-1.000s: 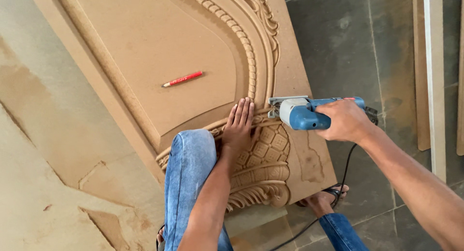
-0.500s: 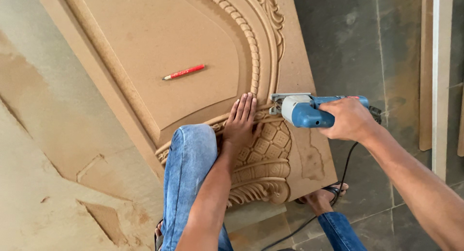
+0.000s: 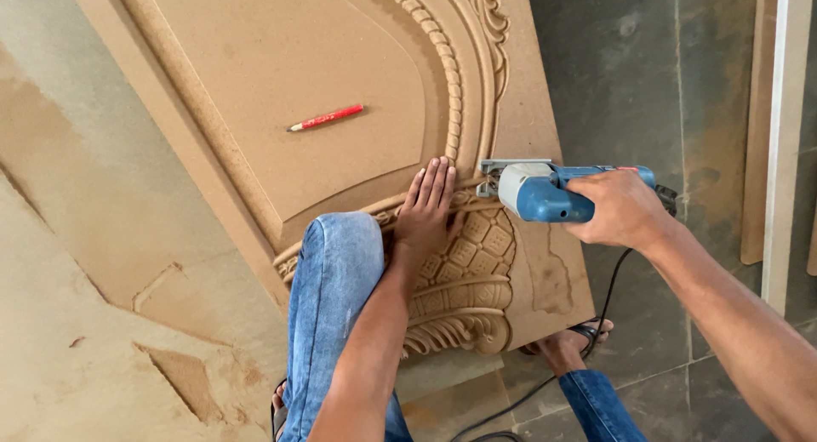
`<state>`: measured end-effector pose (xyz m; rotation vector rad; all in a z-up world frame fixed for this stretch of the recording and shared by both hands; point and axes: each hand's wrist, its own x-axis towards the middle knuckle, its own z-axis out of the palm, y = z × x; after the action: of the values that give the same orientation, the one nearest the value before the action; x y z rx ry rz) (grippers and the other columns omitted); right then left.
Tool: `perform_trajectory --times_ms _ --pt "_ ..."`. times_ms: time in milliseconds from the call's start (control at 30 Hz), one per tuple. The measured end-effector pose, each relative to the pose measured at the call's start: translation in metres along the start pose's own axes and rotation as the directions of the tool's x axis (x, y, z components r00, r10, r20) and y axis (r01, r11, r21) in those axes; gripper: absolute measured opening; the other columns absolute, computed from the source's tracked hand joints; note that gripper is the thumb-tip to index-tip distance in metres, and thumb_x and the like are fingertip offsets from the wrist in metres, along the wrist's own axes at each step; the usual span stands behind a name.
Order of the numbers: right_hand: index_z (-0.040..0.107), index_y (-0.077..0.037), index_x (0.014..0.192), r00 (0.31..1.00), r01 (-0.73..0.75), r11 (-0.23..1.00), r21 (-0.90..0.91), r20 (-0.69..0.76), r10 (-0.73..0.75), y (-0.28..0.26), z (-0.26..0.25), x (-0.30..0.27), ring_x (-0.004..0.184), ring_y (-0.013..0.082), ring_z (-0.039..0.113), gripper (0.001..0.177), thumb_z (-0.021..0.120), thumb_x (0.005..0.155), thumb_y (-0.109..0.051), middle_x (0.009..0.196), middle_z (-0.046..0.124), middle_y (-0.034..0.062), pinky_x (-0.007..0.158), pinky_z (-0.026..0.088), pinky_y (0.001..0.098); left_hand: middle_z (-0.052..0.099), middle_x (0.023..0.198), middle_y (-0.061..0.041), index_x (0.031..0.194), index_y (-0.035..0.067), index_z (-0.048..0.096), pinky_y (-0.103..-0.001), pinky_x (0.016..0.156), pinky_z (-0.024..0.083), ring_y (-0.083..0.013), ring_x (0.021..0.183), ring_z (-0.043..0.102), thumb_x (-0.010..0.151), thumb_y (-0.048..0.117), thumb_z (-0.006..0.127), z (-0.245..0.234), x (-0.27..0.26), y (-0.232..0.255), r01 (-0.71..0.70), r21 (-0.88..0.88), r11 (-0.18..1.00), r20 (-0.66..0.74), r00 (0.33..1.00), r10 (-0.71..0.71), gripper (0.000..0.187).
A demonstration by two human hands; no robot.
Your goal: The person uses a handheld electric carving tool to shape and refine a decorative floral pattern on a large wooden panel. They guide the tool along the contours of the design, removing material to create depth and definition.
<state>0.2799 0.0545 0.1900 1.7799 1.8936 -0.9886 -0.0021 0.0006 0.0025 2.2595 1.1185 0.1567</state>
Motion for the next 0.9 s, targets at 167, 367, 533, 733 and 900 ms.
perform_trajectory --times_ms 167,367,533,733,900 --pt "0.075 -0.009 0.088 1.000 0.020 0.999 0.028 -0.010 -0.020 -0.003 -0.002 0.002 0.085 0.0352 0.073 0.032 0.081 0.059 -0.021 0.088 0.076 0.0145 0.079 0.057 0.0445 0.032 0.166 -0.022 0.157 -0.005 0.035 -0.045 0.129 0.021 -0.0319 0.156 0.028 0.099 0.049 0.051 -0.002 0.001 0.000 0.003 -0.022 1.000 0.001 1.000 -0.003 0.081" --pt "0.075 -0.009 0.086 1.000 -0.007 0.999 0.036 0.015 0.006 -0.006 -0.003 0.001 0.080 0.0344 0.073 0.029 0.081 0.060 -0.020 0.084 0.076 0.0138 0.077 0.057 0.0429 0.032 0.166 -0.021 0.158 -0.004 0.034 -0.045 0.129 0.020 -0.0312 0.156 0.027 0.101 0.051 0.048 0.003 0.000 0.000 0.009 -0.003 1.000 0.008 1.000 -0.009 0.080" --pt "0.074 -0.008 0.085 1.000 -0.002 0.999 0.045 0.000 0.002 -0.007 -0.003 0.001 0.079 0.0346 0.072 0.028 0.080 0.059 -0.019 0.082 0.075 0.0133 0.076 0.057 0.0431 0.032 0.166 -0.021 0.158 -0.004 0.034 -0.044 0.129 0.021 -0.0309 0.157 0.027 0.102 0.052 0.047 0.005 0.000 0.000 0.005 0.022 1.000 0.018 1.000 -0.006 0.081" --pt "0.073 -0.008 0.084 1.000 0.001 0.999 0.036 -0.005 -0.001 -0.009 -0.002 0.001 0.080 0.0363 0.071 0.029 0.080 0.058 -0.018 0.081 0.074 0.0141 0.075 0.056 0.0449 0.033 0.166 -0.021 0.158 -0.004 0.034 -0.045 0.129 0.022 -0.0311 0.156 0.028 0.101 0.051 0.050 0.004 0.000 -0.002 0.000 -0.002 1.000 -0.025 1.000 -0.001 0.081" --pt "0.073 -0.008 0.085 0.999 0.031 0.998 0.060 -0.029 -0.029 -0.011 -0.002 0.002 0.079 0.0366 0.071 0.030 0.080 0.059 -0.019 0.082 0.074 0.0146 0.075 0.056 0.0448 0.034 0.166 -0.020 0.158 -0.004 0.035 -0.045 0.129 0.022 -0.0313 0.156 0.030 0.100 0.049 0.052 0.001 0.000 -0.002 -0.001 -0.008 1.000 -0.027 1.000 0.001 0.081"
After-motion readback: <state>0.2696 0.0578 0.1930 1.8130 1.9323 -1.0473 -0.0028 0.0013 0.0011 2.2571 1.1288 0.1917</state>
